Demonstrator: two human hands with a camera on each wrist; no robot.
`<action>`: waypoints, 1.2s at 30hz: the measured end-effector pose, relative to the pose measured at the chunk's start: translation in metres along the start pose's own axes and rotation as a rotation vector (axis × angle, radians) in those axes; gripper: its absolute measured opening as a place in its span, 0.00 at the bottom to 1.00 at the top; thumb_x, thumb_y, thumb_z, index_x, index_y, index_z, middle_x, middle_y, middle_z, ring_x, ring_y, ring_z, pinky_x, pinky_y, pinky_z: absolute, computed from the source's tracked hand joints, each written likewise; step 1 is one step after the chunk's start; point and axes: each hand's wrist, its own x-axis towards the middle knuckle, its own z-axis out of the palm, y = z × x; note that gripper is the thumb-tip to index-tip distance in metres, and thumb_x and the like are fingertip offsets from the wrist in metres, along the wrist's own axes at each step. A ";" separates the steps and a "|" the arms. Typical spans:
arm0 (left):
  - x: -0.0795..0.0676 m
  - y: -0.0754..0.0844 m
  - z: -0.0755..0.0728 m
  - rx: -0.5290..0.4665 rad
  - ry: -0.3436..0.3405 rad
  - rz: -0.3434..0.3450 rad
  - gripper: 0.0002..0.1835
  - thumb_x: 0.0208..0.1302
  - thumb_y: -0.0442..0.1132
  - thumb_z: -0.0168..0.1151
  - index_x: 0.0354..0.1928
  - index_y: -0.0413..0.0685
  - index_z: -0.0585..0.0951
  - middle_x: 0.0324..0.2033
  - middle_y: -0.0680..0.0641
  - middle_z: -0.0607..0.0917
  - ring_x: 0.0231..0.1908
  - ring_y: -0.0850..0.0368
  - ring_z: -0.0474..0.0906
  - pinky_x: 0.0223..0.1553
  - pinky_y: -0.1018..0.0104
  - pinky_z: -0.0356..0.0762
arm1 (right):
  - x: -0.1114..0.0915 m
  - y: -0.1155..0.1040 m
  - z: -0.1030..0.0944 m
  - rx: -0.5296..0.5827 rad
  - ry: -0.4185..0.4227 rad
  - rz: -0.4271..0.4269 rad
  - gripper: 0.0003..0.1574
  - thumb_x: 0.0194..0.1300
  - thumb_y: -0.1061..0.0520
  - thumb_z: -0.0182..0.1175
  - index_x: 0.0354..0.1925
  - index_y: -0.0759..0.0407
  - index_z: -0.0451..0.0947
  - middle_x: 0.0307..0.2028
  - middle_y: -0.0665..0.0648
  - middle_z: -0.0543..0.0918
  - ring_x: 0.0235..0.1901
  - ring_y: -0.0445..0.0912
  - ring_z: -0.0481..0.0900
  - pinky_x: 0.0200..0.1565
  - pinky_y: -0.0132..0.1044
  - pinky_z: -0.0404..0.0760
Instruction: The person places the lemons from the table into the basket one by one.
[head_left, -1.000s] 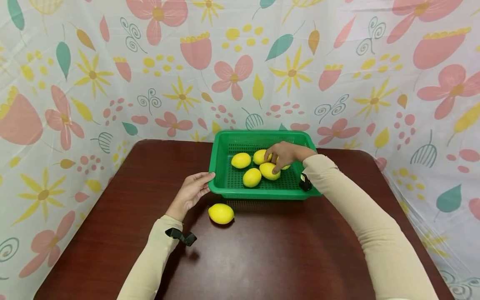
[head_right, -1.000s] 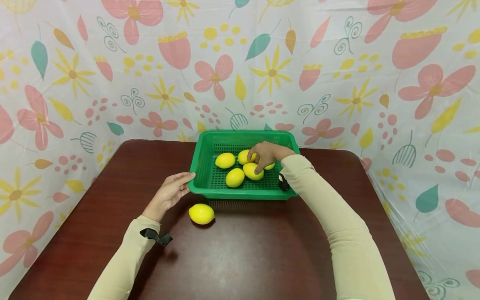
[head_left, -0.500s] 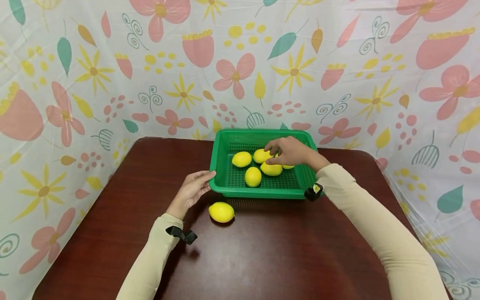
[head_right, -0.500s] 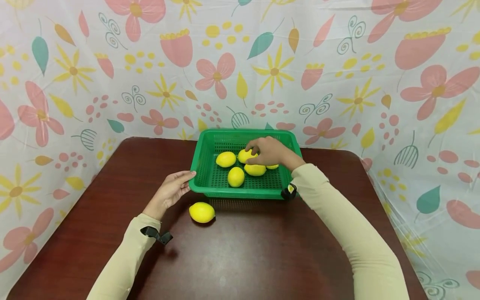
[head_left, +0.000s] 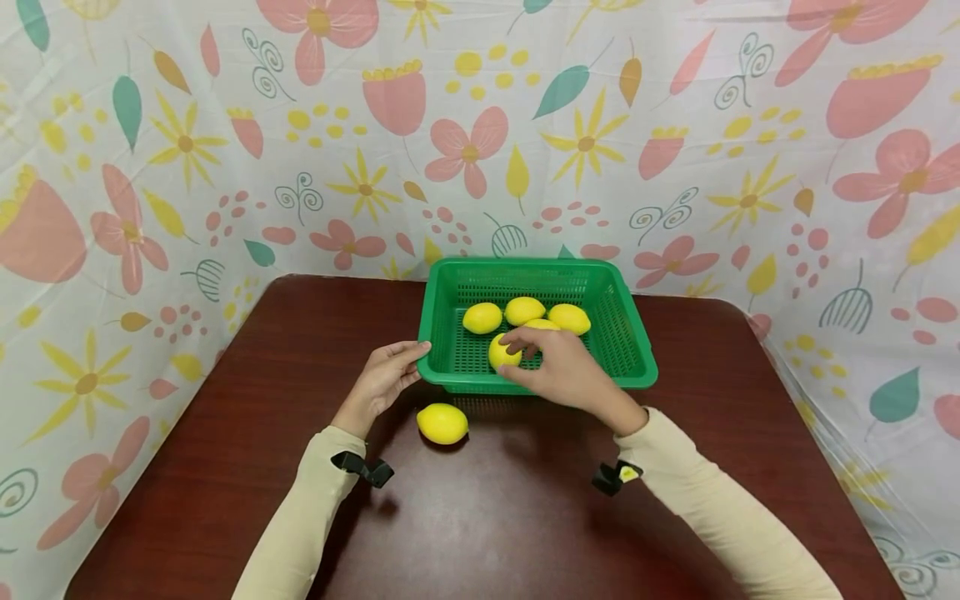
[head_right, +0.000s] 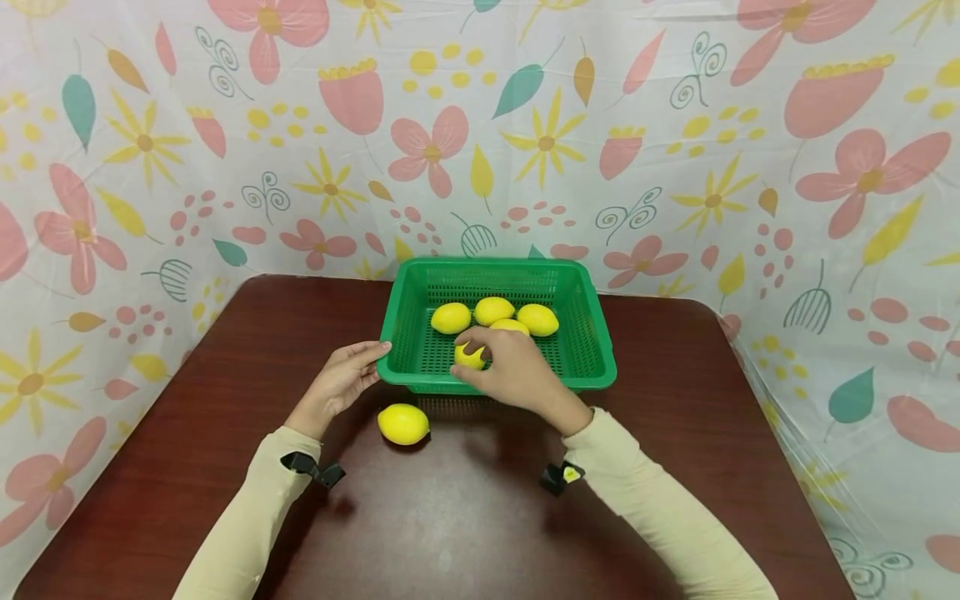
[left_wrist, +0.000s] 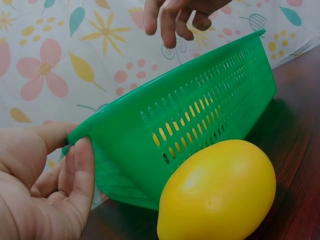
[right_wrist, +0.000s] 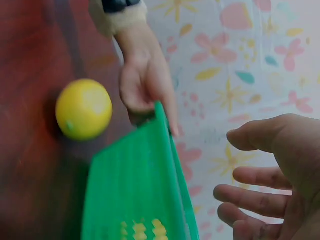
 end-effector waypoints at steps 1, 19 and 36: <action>0.000 0.000 0.000 0.002 0.000 0.001 0.09 0.71 0.40 0.67 0.47 0.44 0.81 0.29 0.54 0.76 0.29 0.61 0.71 0.36 0.72 0.79 | -0.003 -0.003 0.004 0.008 0.011 -0.015 0.22 0.64 0.47 0.72 0.53 0.53 0.84 0.45 0.52 0.88 0.39 0.47 0.85 0.42 0.43 0.83; 0.000 0.000 0.000 0.005 -0.006 -0.006 0.13 0.70 0.43 0.68 0.48 0.42 0.80 0.28 0.54 0.75 0.29 0.61 0.72 0.38 0.72 0.80 | -0.022 -0.030 0.089 -0.117 0.023 -0.146 0.26 0.60 0.44 0.74 0.51 0.56 0.85 0.42 0.52 0.89 0.35 0.44 0.84 0.36 0.36 0.83; -0.002 0.000 0.000 -0.019 -0.019 -0.010 0.09 0.70 0.42 0.68 0.45 0.45 0.82 0.27 0.55 0.76 0.29 0.62 0.73 0.37 0.73 0.81 | -0.018 -0.035 0.131 -0.311 0.013 -0.067 0.35 0.58 0.37 0.74 0.57 0.53 0.81 0.40 0.53 0.85 0.32 0.45 0.80 0.28 0.34 0.78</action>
